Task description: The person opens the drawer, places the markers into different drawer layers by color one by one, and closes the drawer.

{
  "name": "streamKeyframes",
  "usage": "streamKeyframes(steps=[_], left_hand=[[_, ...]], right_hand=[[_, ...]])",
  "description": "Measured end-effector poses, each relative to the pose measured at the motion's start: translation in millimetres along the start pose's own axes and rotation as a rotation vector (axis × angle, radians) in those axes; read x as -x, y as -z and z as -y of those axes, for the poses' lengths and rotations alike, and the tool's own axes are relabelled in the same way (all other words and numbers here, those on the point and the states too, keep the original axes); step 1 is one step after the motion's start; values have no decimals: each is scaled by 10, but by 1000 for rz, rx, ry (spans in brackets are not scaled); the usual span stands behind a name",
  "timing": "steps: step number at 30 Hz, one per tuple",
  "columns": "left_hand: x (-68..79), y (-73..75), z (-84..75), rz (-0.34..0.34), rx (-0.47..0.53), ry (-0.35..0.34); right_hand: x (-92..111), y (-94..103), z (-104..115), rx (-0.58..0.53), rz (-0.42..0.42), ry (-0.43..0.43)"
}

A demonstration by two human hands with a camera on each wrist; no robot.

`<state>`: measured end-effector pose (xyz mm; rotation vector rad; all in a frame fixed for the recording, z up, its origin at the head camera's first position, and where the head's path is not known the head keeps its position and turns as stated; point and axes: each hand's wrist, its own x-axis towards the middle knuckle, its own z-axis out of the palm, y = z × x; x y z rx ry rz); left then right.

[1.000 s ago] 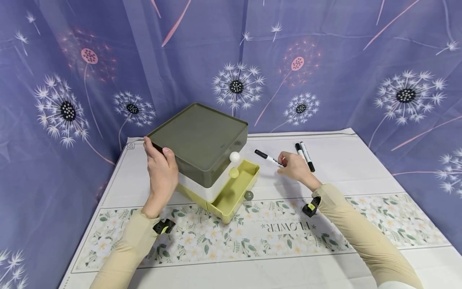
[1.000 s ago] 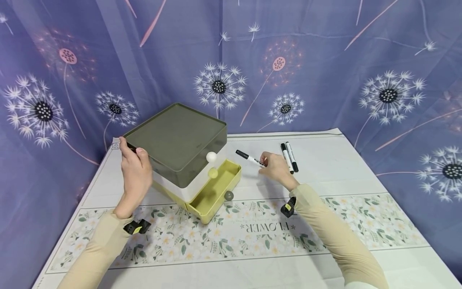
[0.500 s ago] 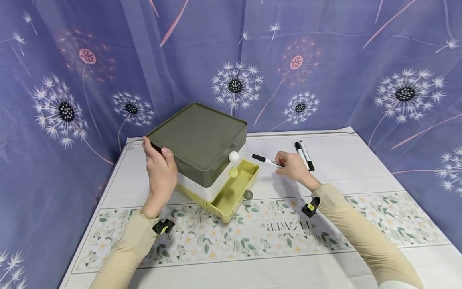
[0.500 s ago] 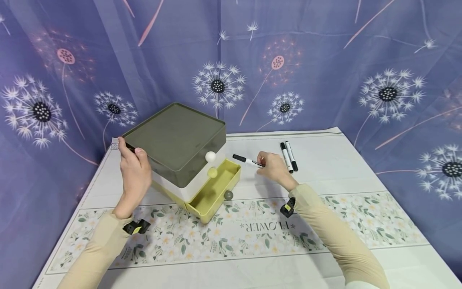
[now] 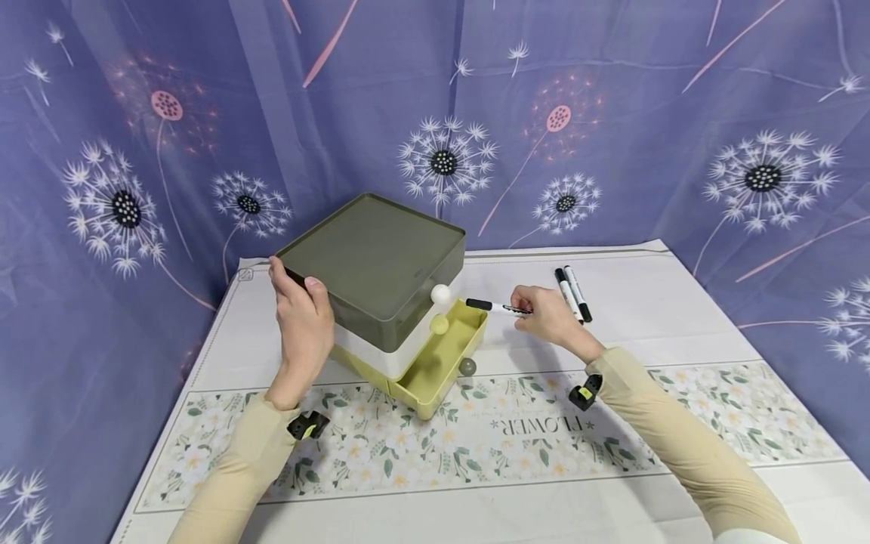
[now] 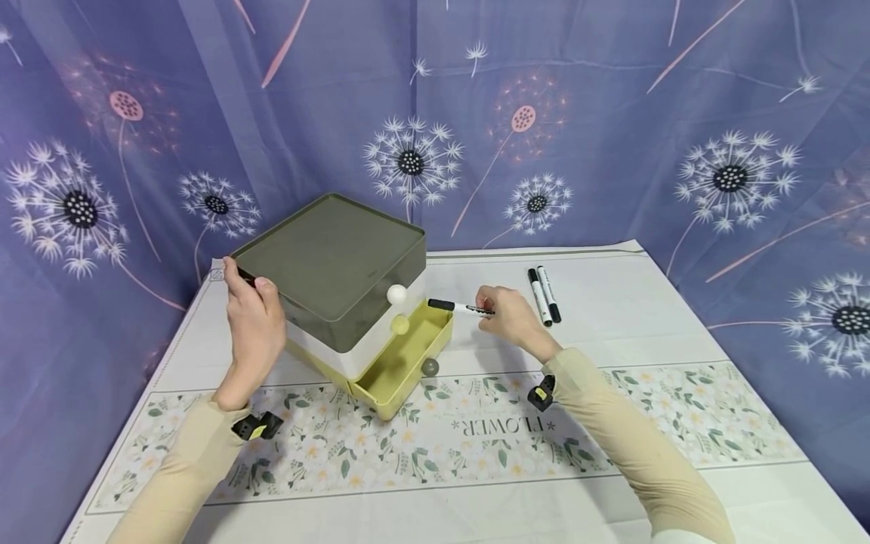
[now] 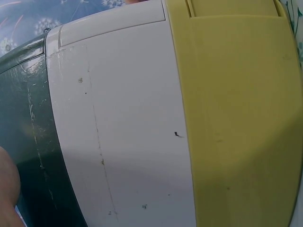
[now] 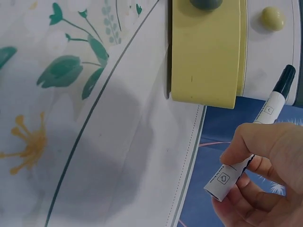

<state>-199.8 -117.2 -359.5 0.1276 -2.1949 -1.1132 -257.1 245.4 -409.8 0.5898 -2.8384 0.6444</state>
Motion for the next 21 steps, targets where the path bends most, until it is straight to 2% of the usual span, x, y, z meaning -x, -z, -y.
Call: streamKeyframes(steps=[12, 21], left_hand=[[-10, -8, 1, -4, 0, -13], [-6, -4, 12, 0, -6, -10]], right_hand=[[17, 40, 83, 17, -16, 12], [25, 68, 167, 23, -24, 65]])
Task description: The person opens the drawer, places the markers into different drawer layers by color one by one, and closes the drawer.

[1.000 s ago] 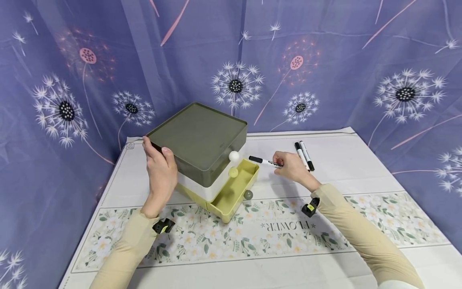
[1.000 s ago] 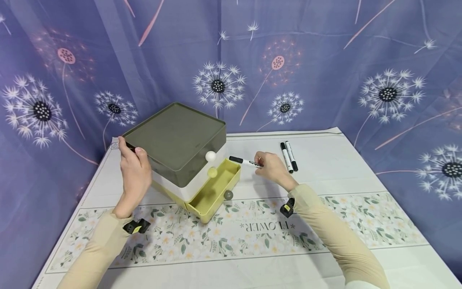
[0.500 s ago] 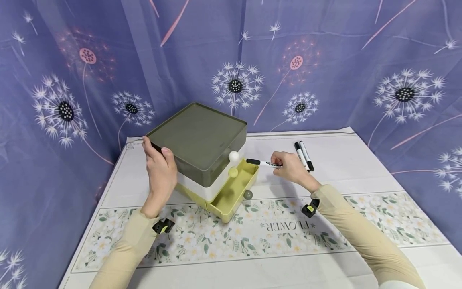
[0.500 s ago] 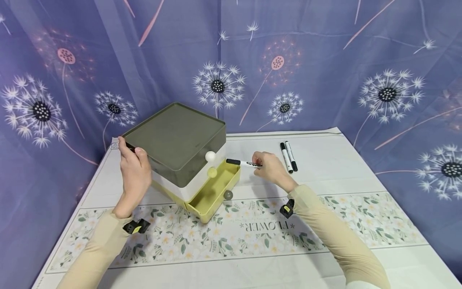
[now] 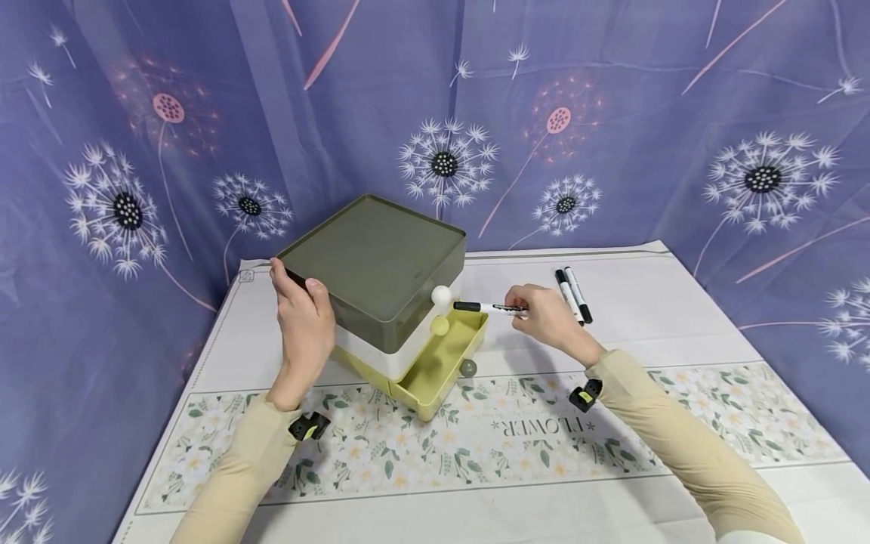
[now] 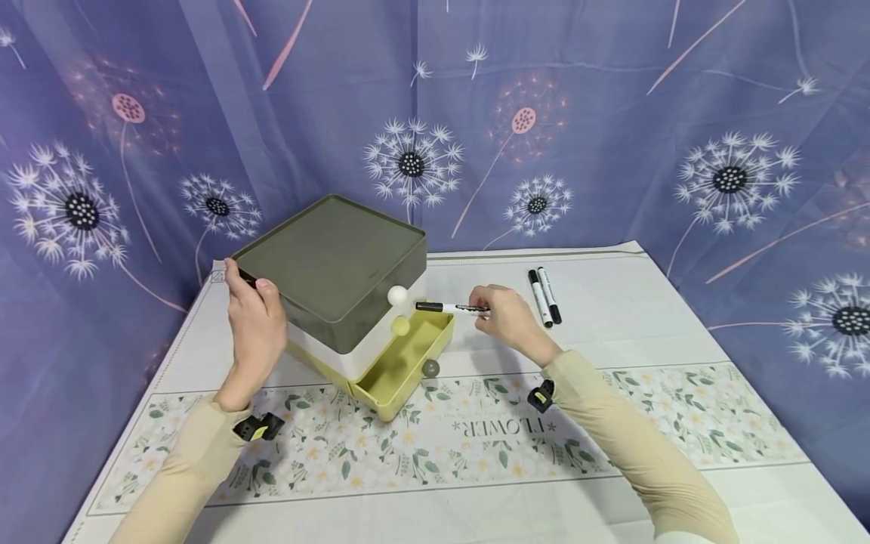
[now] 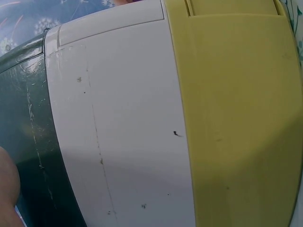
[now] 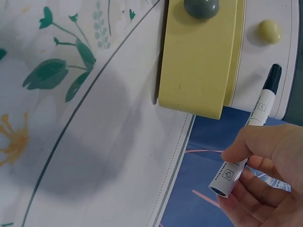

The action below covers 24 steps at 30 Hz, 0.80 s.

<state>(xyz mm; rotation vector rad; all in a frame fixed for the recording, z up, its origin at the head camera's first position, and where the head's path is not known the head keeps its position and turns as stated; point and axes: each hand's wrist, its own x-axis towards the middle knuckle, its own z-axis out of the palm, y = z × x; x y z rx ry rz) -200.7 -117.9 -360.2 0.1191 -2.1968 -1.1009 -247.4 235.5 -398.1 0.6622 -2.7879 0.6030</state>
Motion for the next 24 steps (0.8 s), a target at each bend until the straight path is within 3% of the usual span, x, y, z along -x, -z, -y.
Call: streamKeyframes(steps=[14, 24], left_hand=[[3, -14, 12, -26, 14, -18], [8, -9, 7, -23, 13, -16]], right_hand=[[11, 23, 94, 10, 5, 115], [14, 14, 117, 21, -14, 122]])
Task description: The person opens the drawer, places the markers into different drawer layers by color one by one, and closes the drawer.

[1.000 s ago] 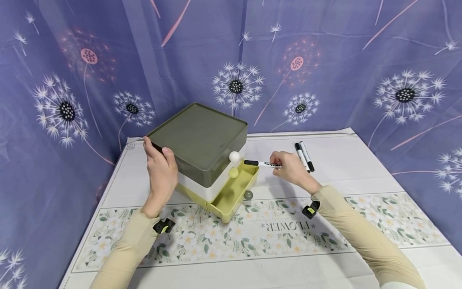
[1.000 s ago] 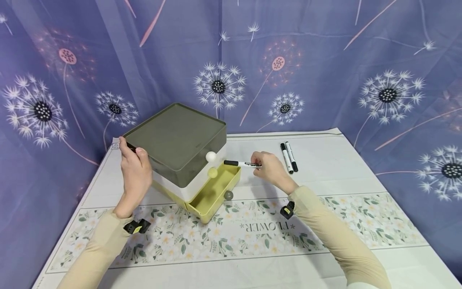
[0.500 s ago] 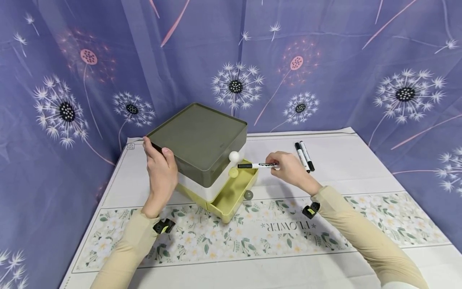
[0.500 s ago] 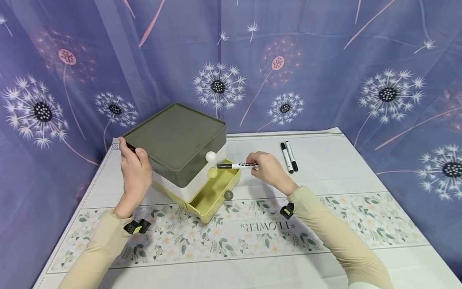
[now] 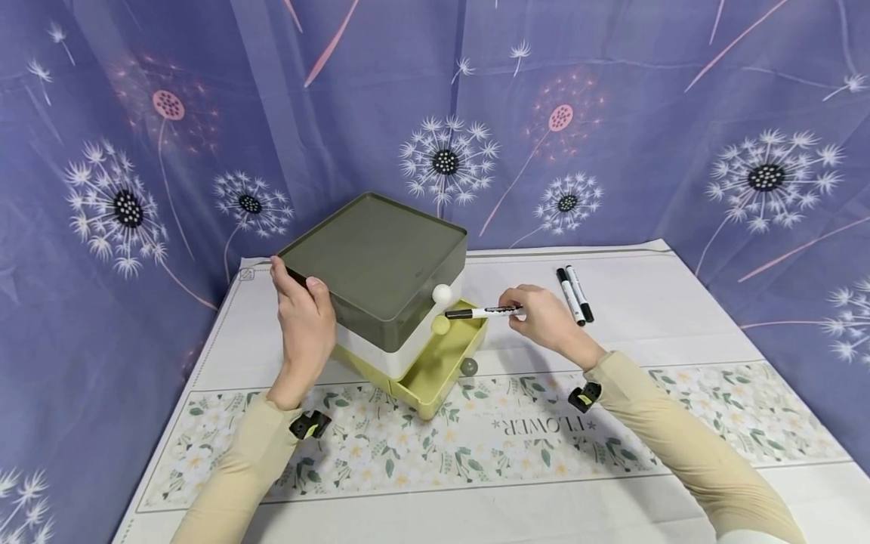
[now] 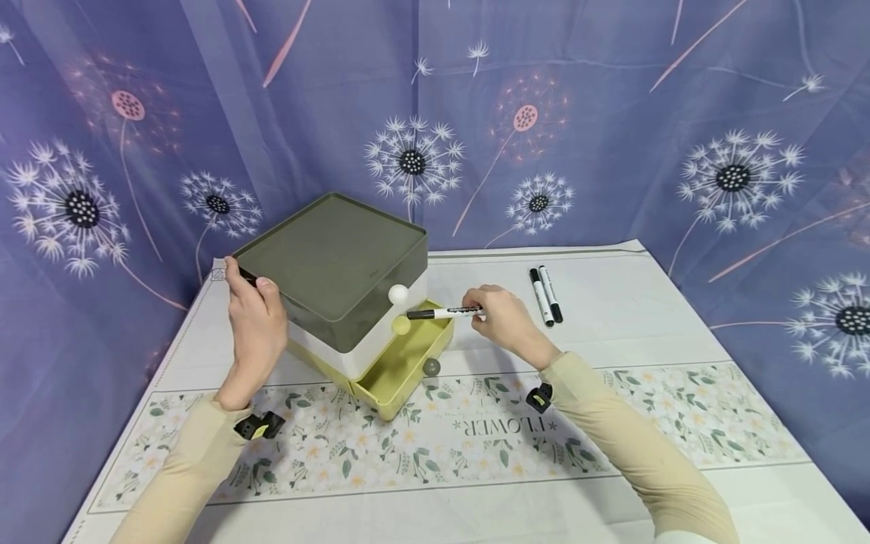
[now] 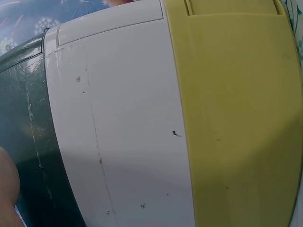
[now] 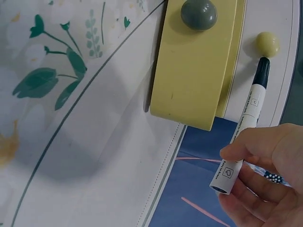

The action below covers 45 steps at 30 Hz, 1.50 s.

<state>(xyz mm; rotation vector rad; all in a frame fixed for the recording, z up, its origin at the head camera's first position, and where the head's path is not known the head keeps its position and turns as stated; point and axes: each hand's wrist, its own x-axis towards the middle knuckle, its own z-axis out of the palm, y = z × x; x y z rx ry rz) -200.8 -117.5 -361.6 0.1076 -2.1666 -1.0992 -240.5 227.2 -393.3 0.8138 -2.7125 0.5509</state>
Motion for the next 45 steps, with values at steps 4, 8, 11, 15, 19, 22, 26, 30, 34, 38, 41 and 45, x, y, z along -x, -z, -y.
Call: streamKeyframes(steps=[4, 8, 11, 15, 19, 22, 26, 30, 34, 38, 41, 45], left_hand=[[0, 4, 4, 4, -4, 7], [-3, 5, 5, 7, -1, 4], [-5, 2, 3, 11, 3, 4], [-5, -2, -1, 12, 6, 7], [-6, -6, 3, 12, 2, 8], [-6, -9, 9, 12, -2, 10], [-7, -12, 13, 10, -3, 13], [-11, -16, 13, 15, -2, 8], [-17, -24, 18, 18, 1, 5], [-20, -29, 29, 20, -2, 7], [-22, -31, 35, 21, -4, 8], [-26, -37, 41, 23, -4, 9]], right_hand=[[10, -11, -11, 6, 4, 4], [7, -25, -21, 6, 12, 25], [-1, -32, -13, 15, 14, 48], [-14, -41, 25, 32, 14, 76], [-27, -67, 69, 54, 24, 107], [-33, -92, 105, 84, 28, 135], [-43, -127, 156, 130, 18, 179], [-55, -171, 204, 155, 25, 230], [-63, -213, 241, 166, 44, 312], [-72, -236, 278, 178, 71, 375], [-81, -252, 305, 195, 116, 394], [-92, -285, 334, 213, 185, 411]])
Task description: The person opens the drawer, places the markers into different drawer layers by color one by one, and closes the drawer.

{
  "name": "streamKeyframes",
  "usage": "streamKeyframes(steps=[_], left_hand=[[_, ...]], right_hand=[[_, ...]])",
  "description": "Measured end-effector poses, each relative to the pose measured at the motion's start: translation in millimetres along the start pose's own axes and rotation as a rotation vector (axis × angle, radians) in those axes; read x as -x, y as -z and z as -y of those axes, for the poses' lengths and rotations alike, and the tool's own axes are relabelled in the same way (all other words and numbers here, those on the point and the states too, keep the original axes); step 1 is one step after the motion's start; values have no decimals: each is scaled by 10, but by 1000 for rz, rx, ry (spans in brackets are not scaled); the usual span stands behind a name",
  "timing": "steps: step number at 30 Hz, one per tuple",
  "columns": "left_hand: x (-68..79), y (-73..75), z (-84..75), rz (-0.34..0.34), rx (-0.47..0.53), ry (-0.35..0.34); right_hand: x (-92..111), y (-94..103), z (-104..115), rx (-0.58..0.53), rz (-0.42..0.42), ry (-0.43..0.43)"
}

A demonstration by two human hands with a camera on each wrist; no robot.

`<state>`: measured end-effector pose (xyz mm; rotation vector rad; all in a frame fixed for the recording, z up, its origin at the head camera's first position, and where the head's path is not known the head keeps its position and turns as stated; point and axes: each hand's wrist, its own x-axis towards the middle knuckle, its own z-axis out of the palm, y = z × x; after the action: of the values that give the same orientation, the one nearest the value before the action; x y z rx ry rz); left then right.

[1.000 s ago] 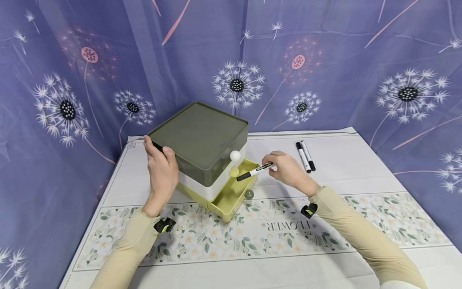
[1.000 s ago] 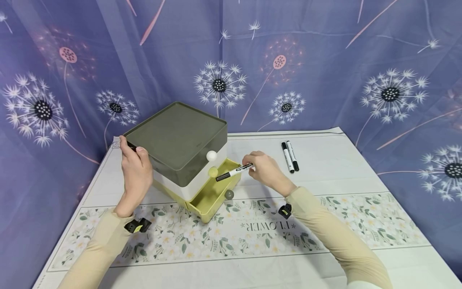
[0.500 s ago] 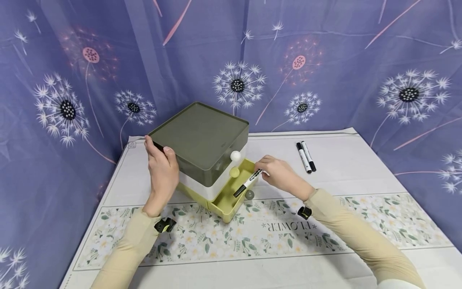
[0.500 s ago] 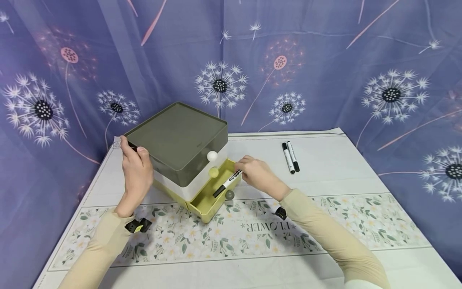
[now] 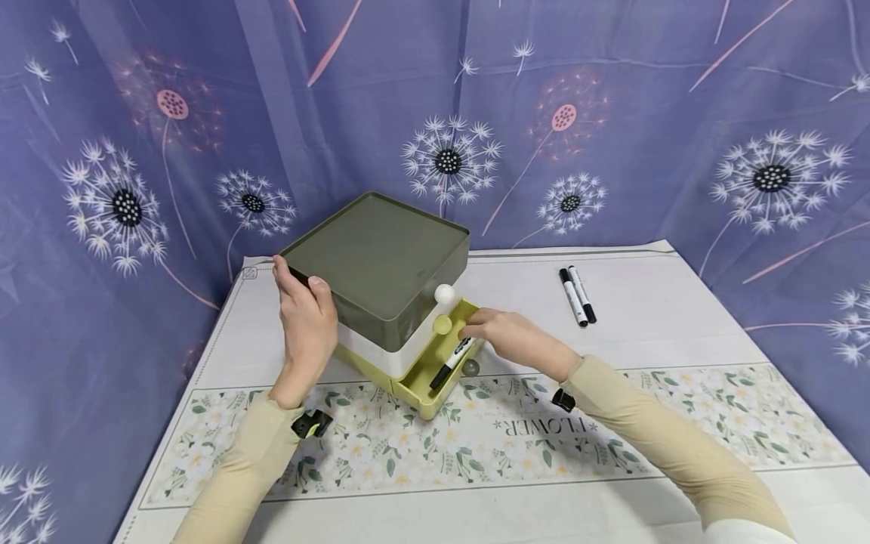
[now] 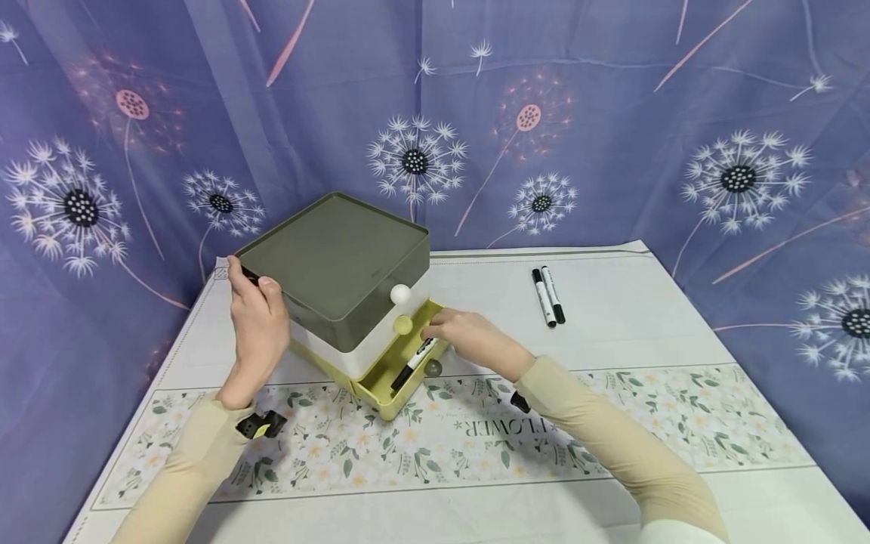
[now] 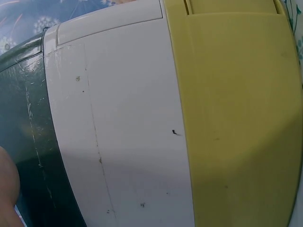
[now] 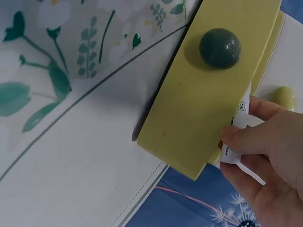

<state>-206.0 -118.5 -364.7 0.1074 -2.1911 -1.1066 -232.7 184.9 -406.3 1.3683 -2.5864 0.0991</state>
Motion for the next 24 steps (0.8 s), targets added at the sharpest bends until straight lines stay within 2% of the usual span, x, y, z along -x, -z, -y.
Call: streamKeyframes(steps=[9, 13, 18, 24], left_hand=[[-3, -2, 0, 2, -8, 8], [0, 1, 0, -3, -2, 0], [-17, 8, 1, -6, 9, -15], [-17, 15, 1, 11, 6, 9]], right_hand=[[-38, -98, 81, -6, 71, 60], [-45, -141, 112, 17, 110, 58], [-58, -194, 122, 53, 110, 63], [-62, -247, 120, 70, 154, 48]])
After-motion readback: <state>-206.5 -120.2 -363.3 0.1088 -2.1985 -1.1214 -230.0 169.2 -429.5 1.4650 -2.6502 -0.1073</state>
